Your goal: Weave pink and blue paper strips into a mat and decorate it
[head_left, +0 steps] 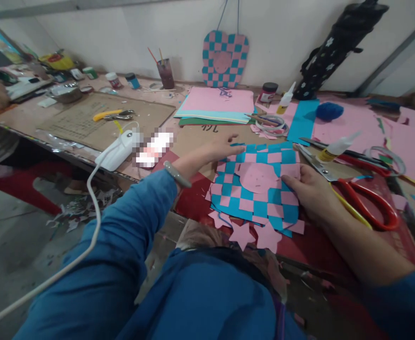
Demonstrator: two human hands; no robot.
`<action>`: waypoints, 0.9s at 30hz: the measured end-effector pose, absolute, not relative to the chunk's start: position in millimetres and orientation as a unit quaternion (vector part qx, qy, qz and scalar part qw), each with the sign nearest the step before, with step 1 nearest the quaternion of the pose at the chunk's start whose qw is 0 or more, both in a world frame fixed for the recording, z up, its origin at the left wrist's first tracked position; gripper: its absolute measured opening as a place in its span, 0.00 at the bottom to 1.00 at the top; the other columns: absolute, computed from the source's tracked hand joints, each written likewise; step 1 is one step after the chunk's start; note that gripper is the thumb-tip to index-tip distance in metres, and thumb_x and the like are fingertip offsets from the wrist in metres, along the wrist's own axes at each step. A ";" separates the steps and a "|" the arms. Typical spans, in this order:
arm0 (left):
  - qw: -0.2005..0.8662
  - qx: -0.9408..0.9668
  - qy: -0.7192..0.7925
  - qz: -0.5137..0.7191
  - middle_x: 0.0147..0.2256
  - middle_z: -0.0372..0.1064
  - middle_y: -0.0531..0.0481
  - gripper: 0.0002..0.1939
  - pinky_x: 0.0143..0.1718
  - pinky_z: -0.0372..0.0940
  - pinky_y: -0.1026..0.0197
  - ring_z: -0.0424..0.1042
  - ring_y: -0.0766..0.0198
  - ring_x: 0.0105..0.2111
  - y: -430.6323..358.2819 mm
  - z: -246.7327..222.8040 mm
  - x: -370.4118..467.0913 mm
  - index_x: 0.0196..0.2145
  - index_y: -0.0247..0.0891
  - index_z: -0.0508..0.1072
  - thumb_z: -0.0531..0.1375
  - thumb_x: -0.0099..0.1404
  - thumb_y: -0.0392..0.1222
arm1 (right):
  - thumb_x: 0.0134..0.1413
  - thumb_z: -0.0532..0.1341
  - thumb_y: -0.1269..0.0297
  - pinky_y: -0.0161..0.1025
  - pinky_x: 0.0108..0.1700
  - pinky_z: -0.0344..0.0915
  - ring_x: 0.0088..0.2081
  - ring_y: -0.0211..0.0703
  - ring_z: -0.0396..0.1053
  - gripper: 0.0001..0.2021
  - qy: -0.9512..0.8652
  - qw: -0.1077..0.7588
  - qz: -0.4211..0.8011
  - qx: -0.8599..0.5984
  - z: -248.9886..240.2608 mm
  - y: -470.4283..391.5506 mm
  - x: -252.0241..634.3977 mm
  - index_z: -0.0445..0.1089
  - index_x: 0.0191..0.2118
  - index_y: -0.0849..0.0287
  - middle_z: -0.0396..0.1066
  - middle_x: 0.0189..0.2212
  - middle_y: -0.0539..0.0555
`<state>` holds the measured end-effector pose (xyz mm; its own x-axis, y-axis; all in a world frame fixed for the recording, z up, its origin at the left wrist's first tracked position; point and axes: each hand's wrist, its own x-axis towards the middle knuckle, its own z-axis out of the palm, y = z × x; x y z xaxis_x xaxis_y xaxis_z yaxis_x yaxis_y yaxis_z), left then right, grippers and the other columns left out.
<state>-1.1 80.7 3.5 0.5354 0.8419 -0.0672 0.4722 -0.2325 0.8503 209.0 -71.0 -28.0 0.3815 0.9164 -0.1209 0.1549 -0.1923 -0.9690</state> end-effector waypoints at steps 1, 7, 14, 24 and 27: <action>0.472 0.739 0.438 0.197 0.55 0.66 0.37 0.35 0.49 0.63 0.57 0.69 0.49 0.51 87.3 5.5 -2.0 0.54 0.36 0.68 0.68 0.49 0.50 | 0.43 0.66 0.59 0.38 0.29 0.71 0.30 0.42 0.71 0.15 -0.401 0.493 0.385 -0.669 -28.2 -72.5 208.0 0.70 0.41 0.53 0.75 0.37 0.50; 0.548 0.738 0.374 0.118 0.39 0.75 0.43 0.19 0.36 0.67 0.60 0.74 0.57 0.35 103.5 12.9 -3.5 0.38 0.37 0.77 0.67 0.48 0.48 | 0.43 0.65 0.57 0.38 0.31 0.72 0.33 0.43 0.72 0.16 -0.400 0.508 0.376 -0.664 -24.8 -76.6 203.6 0.68 0.40 0.53 0.74 0.35 0.50; 0.522 0.731 0.420 0.126 0.27 0.74 0.48 0.08 0.31 0.65 0.60 0.72 0.60 0.27 102.1 18.6 -1.7 0.25 0.37 0.78 0.68 0.46 0.43 | 0.40 0.67 0.54 0.41 0.37 0.72 0.35 0.44 0.72 0.20 -0.398 0.512 0.385 -0.657 -24.0 -75.0 202.4 0.67 0.42 0.54 0.73 0.36 0.50; 0.537 0.700 0.437 0.175 0.17 0.62 0.54 0.07 0.22 0.54 0.66 0.58 0.73 0.17 101.0 26.6 -1.0 0.20 0.33 0.72 0.63 0.54 0.34 | 0.41 0.65 0.52 0.40 0.30 0.70 0.35 0.46 0.72 0.20 -0.417 0.479 0.364 -0.681 -27.4 -73.4 206.1 0.66 0.40 0.55 0.73 0.35 0.53; 0.557 0.691 0.430 0.166 0.18 0.62 0.54 0.04 0.22 0.53 0.67 0.58 0.74 0.18 104.7 24.8 -3.6 0.24 0.32 0.74 0.61 0.56 0.33 | 0.42 0.63 0.50 0.43 0.30 0.70 0.34 0.48 0.72 0.20 -0.432 0.467 0.355 -0.685 -29.4 -72.0 207.5 0.65 0.40 0.55 0.74 0.35 0.53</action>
